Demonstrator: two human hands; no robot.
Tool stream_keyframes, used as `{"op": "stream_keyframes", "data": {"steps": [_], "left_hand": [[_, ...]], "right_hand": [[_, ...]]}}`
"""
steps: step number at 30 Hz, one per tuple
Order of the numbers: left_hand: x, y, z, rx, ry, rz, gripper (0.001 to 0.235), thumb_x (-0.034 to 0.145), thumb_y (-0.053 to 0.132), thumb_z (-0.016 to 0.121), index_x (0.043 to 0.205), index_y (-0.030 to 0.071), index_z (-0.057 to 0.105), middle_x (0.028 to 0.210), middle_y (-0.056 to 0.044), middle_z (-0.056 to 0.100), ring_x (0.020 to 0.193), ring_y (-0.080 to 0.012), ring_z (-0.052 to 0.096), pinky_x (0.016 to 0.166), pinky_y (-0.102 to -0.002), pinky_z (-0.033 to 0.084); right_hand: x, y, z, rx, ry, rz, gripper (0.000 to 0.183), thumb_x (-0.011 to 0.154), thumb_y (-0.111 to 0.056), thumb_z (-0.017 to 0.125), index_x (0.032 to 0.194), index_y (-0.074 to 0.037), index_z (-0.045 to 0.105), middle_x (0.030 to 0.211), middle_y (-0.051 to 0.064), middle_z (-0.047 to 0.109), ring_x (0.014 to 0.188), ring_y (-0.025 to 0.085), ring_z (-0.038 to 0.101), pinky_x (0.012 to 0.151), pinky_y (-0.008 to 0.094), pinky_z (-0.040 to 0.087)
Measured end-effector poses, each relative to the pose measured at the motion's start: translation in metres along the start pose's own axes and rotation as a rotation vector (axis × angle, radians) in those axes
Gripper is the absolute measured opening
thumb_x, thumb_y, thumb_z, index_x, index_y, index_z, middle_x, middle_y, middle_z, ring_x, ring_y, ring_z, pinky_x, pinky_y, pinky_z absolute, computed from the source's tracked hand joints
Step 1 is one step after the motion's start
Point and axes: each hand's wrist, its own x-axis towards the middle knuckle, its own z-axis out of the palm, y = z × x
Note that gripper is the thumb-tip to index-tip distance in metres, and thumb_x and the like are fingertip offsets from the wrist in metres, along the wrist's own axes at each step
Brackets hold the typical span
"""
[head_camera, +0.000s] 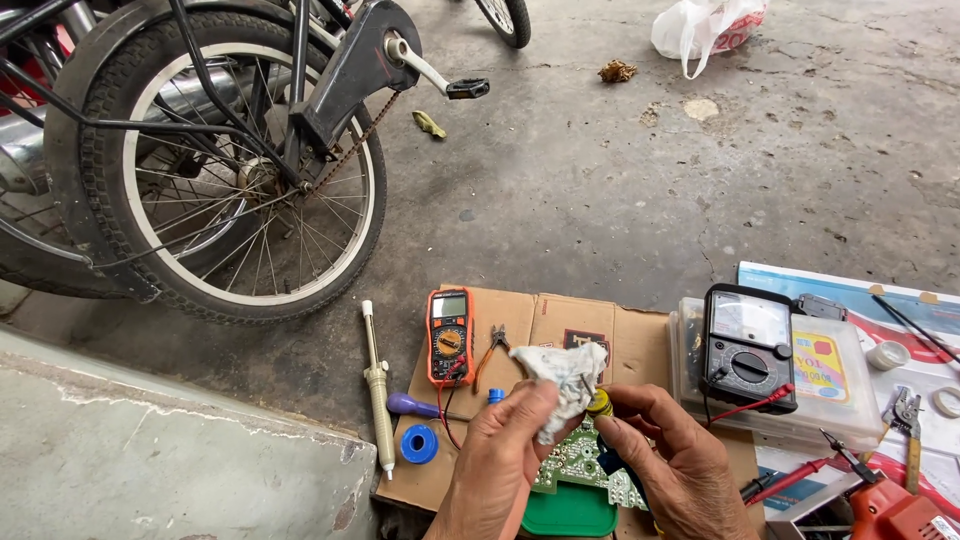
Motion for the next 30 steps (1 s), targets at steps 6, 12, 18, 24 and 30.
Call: {"op": "stream_keyframes", "data": {"steps": [6, 12, 18, 24, 30], "left_hand": [[0.014, -0.016, -0.023, 0.167, -0.143, 0.031, 0.038, 0.099, 0.01, 0.076, 0.132, -0.006, 0.085, 0.123, -0.008, 0.083, 0.117, -0.0159, 0.071, 0.11, -0.03, 0.056], [0.009, -0.003, -0.023, 0.073, -0.066, -0.166, 0.038, 0.095, 0.003, 0.079, 0.132, -0.004, 0.083, 0.125, -0.011, 0.084, 0.105, -0.02, 0.071, 0.09, -0.033, 0.06], [0.008, 0.002, -0.03, 0.081, -0.142, -0.219, 0.044, 0.094, -0.002, 0.079, 0.138, -0.001, 0.079, 0.118, -0.009, 0.08, 0.095, -0.0179, 0.071, 0.086, -0.03, 0.062], [0.011, -0.003, -0.042, 0.145, -0.174, -0.261, 0.035, 0.09, -0.003, 0.083, 0.124, 0.002, 0.079, 0.109, -0.01, 0.082, 0.091, -0.0205, 0.075, 0.086, -0.035, 0.066], [-0.005, 0.001, -0.034, 0.275, -0.174, -0.193, 0.029, 0.086, -0.005, 0.085, 0.115, -0.002, 0.08, 0.107, -0.011, 0.082, 0.093, -0.0183, 0.074, 0.089, -0.031, 0.063]], "right_hand": [[0.001, 0.007, 0.001, -0.095, -0.04, -0.143, 0.032, 0.097, -0.012, 0.078, 0.127, -0.003, 0.084, 0.102, 0.005, 0.083, 0.089, 0.012, 0.075, 0.081, 0.027, 0.064], [0.004, -0.005, -0.003, -0.344, -0.095, -0.437, 0.034, 0.099, -0.017, 0.075, 0.131, -0.007, 0.078, 0.108, 0.004, 0.083, 0.09, 0.012, 0.075, 0.08, 0.026, 0.059], [0.003, -0.011, -0.006, -0.44, -0.143, -0.562, 0.037, 0.1, -0.016, 0.074, 0.136, -0.007, 0.073, 0.111, 0.006, 0.08, 0.096, 0.015, 0.079, 0.088, 0.028, 0.062], [-0.001, -0.018, -0.015, -0.555, -0.227, -0.709, 0.037, 0.103, -0.018, 0.071, 0.138, -0.007, 0.07, 0.119, 0.011, 0.078, 0.098, 0.024, 0.078, 0.087, 0.035, 0.063], [-0.011, -0.022, -0.022, -0.509, -0.296, -0.696, 0.038, 0.104, -0.015, 0.069, 0.141, -0.006, 0.068, 0.116, 0.012, 0.077, 0.097, 0.025, 0.077, 0.086, 0.035, 0.062]]}}
